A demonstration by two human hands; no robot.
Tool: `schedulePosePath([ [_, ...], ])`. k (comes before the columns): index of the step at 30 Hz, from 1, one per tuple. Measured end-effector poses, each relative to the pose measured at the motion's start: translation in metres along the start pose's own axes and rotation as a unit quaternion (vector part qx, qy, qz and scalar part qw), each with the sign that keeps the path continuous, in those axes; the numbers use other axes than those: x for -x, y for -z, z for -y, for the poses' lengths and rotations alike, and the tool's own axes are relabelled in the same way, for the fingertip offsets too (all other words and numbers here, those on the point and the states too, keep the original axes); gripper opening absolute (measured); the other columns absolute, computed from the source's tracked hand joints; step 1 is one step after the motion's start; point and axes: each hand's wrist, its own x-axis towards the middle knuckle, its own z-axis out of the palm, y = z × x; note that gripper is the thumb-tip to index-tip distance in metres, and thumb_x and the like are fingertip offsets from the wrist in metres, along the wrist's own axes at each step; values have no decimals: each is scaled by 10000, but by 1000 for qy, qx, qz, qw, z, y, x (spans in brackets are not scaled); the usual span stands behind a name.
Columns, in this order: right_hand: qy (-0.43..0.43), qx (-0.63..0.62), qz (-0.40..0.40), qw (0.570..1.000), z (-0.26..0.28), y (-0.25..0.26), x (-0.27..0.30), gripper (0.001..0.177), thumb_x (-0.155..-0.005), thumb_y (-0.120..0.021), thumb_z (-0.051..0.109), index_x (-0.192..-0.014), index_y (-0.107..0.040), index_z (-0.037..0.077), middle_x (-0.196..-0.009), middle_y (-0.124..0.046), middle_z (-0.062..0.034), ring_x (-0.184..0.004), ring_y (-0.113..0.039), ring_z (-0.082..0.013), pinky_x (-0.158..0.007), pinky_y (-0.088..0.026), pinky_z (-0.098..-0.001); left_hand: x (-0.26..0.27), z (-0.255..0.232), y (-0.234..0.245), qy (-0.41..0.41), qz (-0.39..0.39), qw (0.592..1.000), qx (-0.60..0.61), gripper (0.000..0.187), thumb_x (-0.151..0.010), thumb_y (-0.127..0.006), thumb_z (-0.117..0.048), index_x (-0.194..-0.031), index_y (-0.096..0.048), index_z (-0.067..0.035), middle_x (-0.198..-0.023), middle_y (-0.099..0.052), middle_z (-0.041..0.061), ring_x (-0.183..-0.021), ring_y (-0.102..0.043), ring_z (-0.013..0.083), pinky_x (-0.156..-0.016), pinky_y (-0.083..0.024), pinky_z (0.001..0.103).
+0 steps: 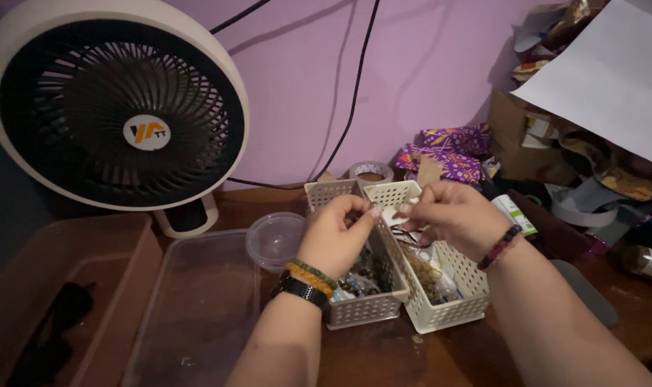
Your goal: The person handles personal accessories at a desk: they hold up and fold a pair of sunglasses, put a watch and bracelets on their wrist and later remove them, try rings on their fingers, and place earrings and other jewelry pieces into plastic storage baskets. They sort the accessories between the baskets and a small clear container on the desk.
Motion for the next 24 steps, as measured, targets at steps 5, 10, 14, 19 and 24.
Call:
schedulePosePath([
  [5, 8, -47, 38, 998, -4, -7, -4, 107, -934, -709, 117, -958, -615, 71, -841, -724, -75, -748, -676, -150, -594, -545, -308, -2, 13, -7, -31, 34, 996, 73, 177, -955, -672, -217, -988, -698, -44, -833, -691, -34, -743, -604, 42, -650, -503, 221],
  [10, 25, -7, 37, 999, 5, -20, 0, 188, -923, -667, 114, -1087, -703, 29, -905, -727, -18, -824, -695, -94, -674, -576, -280, -8, 22, -13, 6, 71, 979, 191, 188, -1026, -633, -211, -1072, -697, -41, -900, -662, -28, -791, -557, 58, -697, -467, 227],
  [14, 55, 12, 9, 998, 10, -31, 4, 196, -963, -661, 131, -1081, -741, -5, -936, -741, -48, -796, -674, -120, -680, -545, -258, -8, 21, -14, 96, 92, 944, 301, 227, -1029, -564, -246, -1101, -697, -77, -971, -693, -23, -854, -595, 74, -755, -480, 244],
  [19, 141, 43, -8, 989, 9, -50, -1, 178, -983, -634, 128, -1090, -716, 12, -960, -727, -9, -833, -656, -80, -713, -539, -238, -6, 20, -14, 79, 96, 896, 426, 220, -1029, -572, -233, -1133, -702, -89, -1116, -691, -5, -1067, -603, 110, -926, -481, 287],
  [24, 209, 111, -59, 970, 5, -75, 0, 152, -1007, -642, 98, -1103, -711, 3, -972, -717, -19, -914, -653, -71, -820, -535, -225, -8, 21, -10, 50, 52, 895, 439, 307, -1090, -611, -258, -992, -619, 32, -1152, -686, 68, -1130, -601, 211, -998, -472, 386],
])
